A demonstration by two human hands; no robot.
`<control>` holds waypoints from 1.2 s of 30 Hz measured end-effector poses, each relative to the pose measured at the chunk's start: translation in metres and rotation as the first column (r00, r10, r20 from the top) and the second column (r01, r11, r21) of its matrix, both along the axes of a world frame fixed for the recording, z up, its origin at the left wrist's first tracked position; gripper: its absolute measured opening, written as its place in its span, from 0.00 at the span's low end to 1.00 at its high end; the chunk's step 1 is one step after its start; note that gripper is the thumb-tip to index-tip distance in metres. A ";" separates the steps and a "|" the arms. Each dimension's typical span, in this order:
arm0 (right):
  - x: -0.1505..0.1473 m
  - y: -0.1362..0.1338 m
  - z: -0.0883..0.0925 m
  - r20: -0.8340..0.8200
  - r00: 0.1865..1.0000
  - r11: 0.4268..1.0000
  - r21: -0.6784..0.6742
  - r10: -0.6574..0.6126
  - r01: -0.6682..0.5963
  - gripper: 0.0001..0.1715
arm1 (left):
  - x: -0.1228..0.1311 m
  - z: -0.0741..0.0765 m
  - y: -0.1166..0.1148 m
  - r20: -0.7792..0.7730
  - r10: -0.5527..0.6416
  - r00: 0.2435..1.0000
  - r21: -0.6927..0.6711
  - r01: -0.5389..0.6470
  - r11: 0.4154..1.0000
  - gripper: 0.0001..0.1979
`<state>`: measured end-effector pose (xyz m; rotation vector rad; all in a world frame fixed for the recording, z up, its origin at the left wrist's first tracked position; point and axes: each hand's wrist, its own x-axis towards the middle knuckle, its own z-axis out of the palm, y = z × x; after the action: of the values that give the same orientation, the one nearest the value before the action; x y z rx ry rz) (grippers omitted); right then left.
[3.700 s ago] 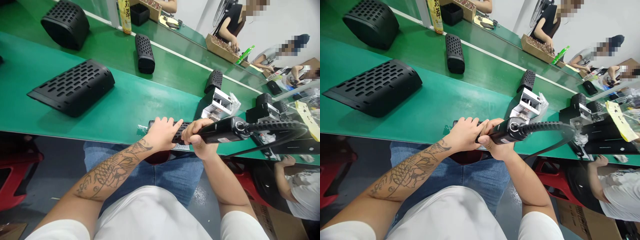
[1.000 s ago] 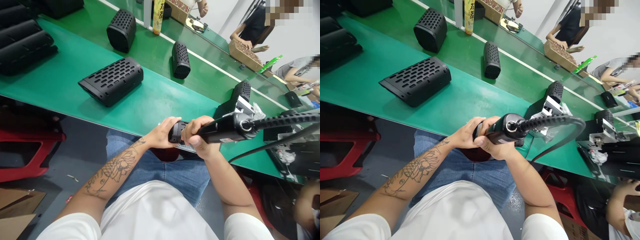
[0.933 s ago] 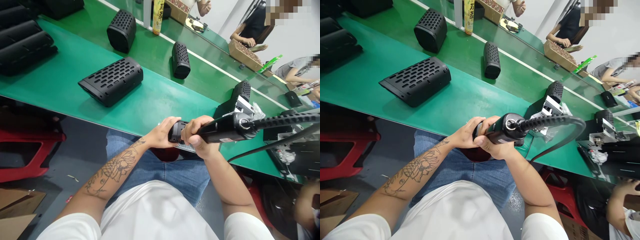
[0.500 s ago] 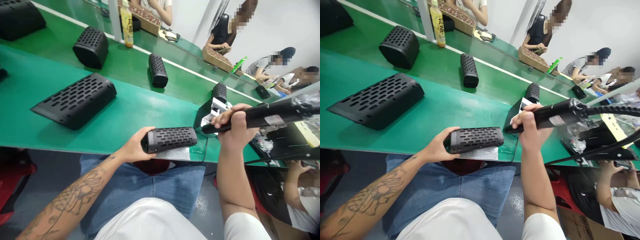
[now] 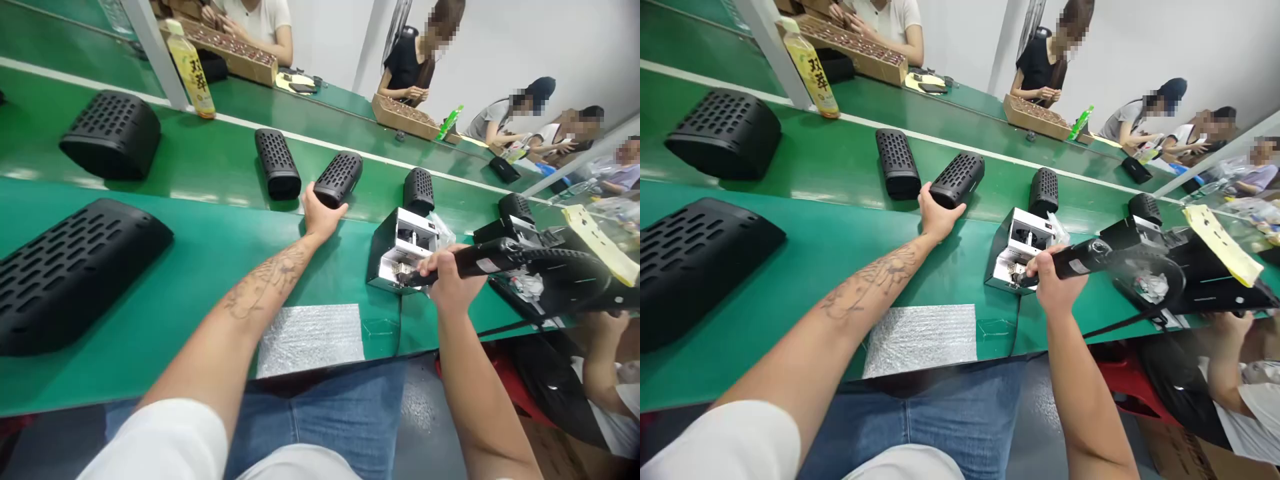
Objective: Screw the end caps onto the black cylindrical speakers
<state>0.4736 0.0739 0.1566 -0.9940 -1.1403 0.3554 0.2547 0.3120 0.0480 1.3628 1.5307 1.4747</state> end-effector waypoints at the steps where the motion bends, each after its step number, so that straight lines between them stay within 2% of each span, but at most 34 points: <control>1: -0.002 -0.004 0.001 -0.012 1.000 1.000 -0.006 0.014 -0.014 0.29 | 0.017 0.002 0.012 -0.002 0.007 1.000 -0.012 -0.007 1.000 0.62; 4: -0.007 -0.018 0.008 -0.068 0.994 0.996 -0.022 0.082 -0.084 0.29 | 0.054 0.008 0.036 -0.044 0.013 0.999 -0.073 -0.016 0.997 0.61; 7: -0.009 -0.035 0.013 -0.140 0.971 0.980 -0.011 0.194 -0.198 0.30 | 0.061 0.007 0.041 -0.127 -0.033 0.991 -0.108 0.020 0.994 0.59; 10: -0.010 -0.052 0.014 -0.212 0.942 0.962 -0.017 0.262 -0.271 0.27 | 0.035 0.003 0.038 -0.232 -0.053 0.971 0.014 0.058 0.998 0.56; 11: -0.010 -0.057 0.014 -0.228 0.937 0.960 -0.027 0.265 -0.278 0.26 | 0.021 0.003 0.039 -0.251 -0.020 0.968 0.064 0.037 0.997 0.56; 13: -0.012 -0.064 0.013 -0.241 0.936 0.960 -0.048 0.258 -0.277 0.26 | -0.010 0.006 0.044 -0.238 0.112 0.965 0.105 -0.089 0.990 0.58; 15: -0.015 -0.068 0.012 -0.246 0.932 0.956 -0.058 0.265 -0.287 0.27 | -0.035 0.014 0.054 -0.188 0.279 0.942 0.019 -0.281 0.960 0.63; 17: -0.021 -0.069 0.012 -0.244 0.926 0.949 -0.061 0.287 -0.310 0.27 | -0.050 0.025 0.065 -0.156 0.371 0.915 -0.133 -0.392 0.910 0.64; 19: -0.029 -0.070 0.015 -0.234 0.928 0.948 -0.060 0.291 -0.313 0.27 | -0.060 0.038 0.071 -0.115 0.383 0.917 -0.240 -0.400 0.885 0.60; 21: -0.036 -0.072 0.019 -0.218 0.937 0.956 -0.047 0.273 -0.290 0.25 | -0.075 0.048 0.064 -0.054 0.372 0.927 -0.254 -0.373 0.892 0.55; 23: -0.042 -0.077 0.026 -0.201 0.942 0.960 -0.025 0.269 -0.280 0.21 | -0.104 0.049 0.040 -0.011 0.322 0.947 -0.184 -0.318 0.930 0.54; 24: -0.044 -0.082 0.029 -0.192 0.941 0.958 -0.016 0.277 -0.285 0.18 | -0.124 0.047 0.021 -0.009 0.255 0.967 -0.123 -0.254 0.959 0.53; 26: -0.049 -0.094 0.037 -0.174 0.930 0.945 -0.001 0.323 -0.328 0.14 | -0.170 0.036 -0.032 -0.061 0.044 0.997 0.014 -0.043 0.999 0.53; 27: -0.051 -0.102 0.041 -0.170 0.920 0.934 0.003 0.352 -0.357 0.14 | -0.194 0.029 -0.063 -0.090 -0.069 0.994 0.054 0.074 0.996 0.54; 30: -0.057 -0.129 0.053 -0.175 0.889 0.902 -0.014 0.423 -0.432 0.14 | -0.246 0.012 -0.164 -0.137 -0.366 0.920 0.040 0.375 0.926 0.56; 32: -0.061 -0.143 0.060 -0.164 0.882 0.892 -0.024 0.442 -0.452 0.14 | -0.260 0.005 -0.221 -0.152 -0.525 0.837 -0.032 0.527 0.849 0.55; 34: -0.067 -0.151 0.065 -0.126 0.878 0.884 -0.017 0.461 -0.467 0.14 | -0.262 0.001 -0.260 -0.180 -0.627 0.758 -0.077 0.625 0.777 0.52; 36: -0.074 -0.151 0.066 -0.088 0.880 0.883 -0.006 0.467 -0.469 0.14 | -0.258 -0.001 -0.281 -0.221 -0.674 0.704 -0.078 0.677 0.732 0.50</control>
<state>0.3998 -0.0774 0.2228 -0.7068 -1.2964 0.7970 -0.0032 0.0312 0.0473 1.8937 0.9514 0.8663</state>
